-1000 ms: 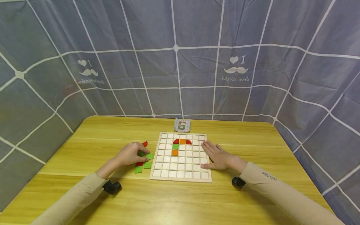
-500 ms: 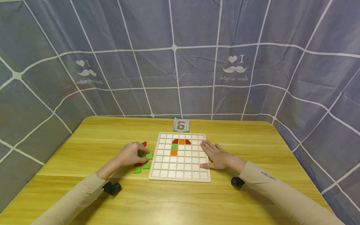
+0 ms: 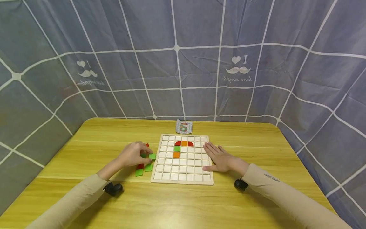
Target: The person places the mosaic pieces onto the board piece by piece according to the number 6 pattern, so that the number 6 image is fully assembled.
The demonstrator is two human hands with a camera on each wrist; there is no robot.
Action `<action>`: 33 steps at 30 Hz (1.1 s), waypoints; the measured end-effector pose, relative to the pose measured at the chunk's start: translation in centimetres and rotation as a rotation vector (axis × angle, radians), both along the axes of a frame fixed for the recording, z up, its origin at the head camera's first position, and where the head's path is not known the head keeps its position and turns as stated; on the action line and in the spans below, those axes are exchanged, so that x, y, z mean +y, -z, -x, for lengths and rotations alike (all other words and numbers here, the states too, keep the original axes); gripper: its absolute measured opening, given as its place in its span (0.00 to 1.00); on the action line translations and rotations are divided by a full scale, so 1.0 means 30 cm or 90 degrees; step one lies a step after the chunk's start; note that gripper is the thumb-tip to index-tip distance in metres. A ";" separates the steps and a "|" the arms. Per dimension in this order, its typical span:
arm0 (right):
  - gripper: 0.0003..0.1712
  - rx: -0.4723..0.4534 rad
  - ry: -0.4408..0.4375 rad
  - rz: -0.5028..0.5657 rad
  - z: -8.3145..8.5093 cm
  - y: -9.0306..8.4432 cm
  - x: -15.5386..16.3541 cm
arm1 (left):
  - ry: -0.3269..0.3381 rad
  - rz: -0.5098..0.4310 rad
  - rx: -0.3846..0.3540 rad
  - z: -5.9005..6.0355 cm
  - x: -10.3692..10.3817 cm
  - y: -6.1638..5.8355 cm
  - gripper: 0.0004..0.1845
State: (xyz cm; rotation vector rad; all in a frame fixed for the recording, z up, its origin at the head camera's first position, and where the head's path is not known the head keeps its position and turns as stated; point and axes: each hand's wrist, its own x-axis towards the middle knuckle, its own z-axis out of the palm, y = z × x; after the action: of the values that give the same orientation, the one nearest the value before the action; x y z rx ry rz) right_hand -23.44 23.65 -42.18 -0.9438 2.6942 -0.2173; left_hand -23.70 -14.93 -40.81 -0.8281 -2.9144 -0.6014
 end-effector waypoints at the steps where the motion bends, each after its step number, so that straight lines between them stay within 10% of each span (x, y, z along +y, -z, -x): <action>1: 0.54 -0.002 0.000 0.001 0.000 0.000 0.000 | -0.002 0.001 0.000 0.000 0.005 -0.002 0.14; 33: 0.55 -0.004 0.003 -0.010 0.006 0.010 0.003 | 0.086 0.003 -0.011 0.078 0.277 0.000 0.14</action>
State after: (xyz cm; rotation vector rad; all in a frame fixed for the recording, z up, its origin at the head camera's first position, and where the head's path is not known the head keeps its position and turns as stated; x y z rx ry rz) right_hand -23.63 23.73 -42.48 -0.9307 2.6891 -0.1985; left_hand -26.02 -6.62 -40.81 -1.0326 -2.8931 -0.6142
